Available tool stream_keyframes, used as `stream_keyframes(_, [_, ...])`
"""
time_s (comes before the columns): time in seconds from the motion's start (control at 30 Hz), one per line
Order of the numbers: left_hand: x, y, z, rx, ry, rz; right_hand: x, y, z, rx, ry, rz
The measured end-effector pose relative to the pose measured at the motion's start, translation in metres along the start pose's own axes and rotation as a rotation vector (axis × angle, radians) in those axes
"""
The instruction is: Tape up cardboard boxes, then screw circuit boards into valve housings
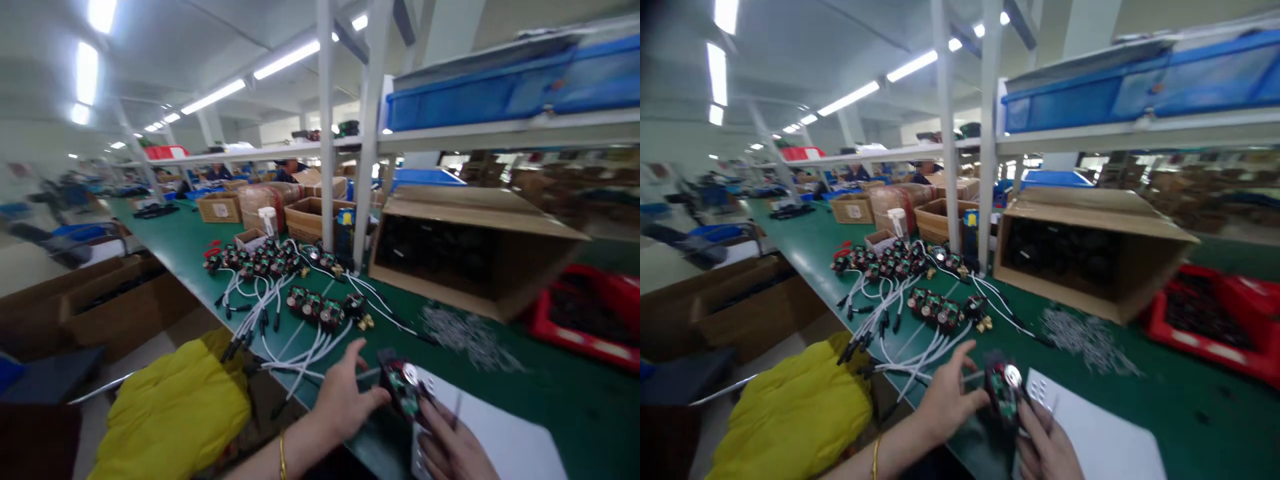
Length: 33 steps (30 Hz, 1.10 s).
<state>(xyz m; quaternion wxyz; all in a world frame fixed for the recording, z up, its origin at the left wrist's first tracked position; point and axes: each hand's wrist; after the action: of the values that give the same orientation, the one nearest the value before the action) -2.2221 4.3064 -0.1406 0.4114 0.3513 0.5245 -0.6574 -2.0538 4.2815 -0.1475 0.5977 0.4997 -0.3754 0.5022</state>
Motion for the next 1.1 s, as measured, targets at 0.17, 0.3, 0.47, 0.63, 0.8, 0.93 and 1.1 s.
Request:
stream_keyframes(0.17, [0.013,0.035,-0.013,0.106,0.131,0.019,-0.021,-0.009,0.001,-0.084,0.063,-0.297])
stream_keyframes(0.3, [0.018,0.057,-0.021,0.185,0.133,0.058,-0.03,-0.011,-0.002,-0.178,0.072,-0.291])
stream_keyframes(0.47, [0.018,0.069,-0.022,0.095,0.183,-0.033,-0.025,-0.014,0.001,-0.183,0.035,-0.24])
stream_keyframes(0.63, [0.027,0.071,-0.026,0.114,0.26,-0.035,-0.013,-0.025,-0.003,-0.18,-0.18,0.118])
stream_keyframes(0.8, [0.037,0.082,-0.029,0.085,0.242,0.034,-0.014,-0.035,-0.01,-0.167,-0.195,0.263])
stream_keyframes(0.93, [0.029,0.088,-0.037,0.108,0.044,0.146,-0.014,-0.066,0.0,-0.246,-0.217,0.208])
stream_keyframes(1.1, [0.005,0.06,-0.05,0.323,-0.049,0.313,-0.016,-0.108,0.017,-0.552,-0.147,0.084])
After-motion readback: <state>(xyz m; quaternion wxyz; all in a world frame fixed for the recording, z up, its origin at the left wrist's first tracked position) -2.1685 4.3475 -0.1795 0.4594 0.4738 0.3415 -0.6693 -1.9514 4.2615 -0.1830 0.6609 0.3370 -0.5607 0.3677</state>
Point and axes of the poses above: each hand's wrist, its own z-axis away from the middle knuckle, its own y-axis out of the palm, x = y × z, and after that the axes turned 10 degrees about -y, right-handed
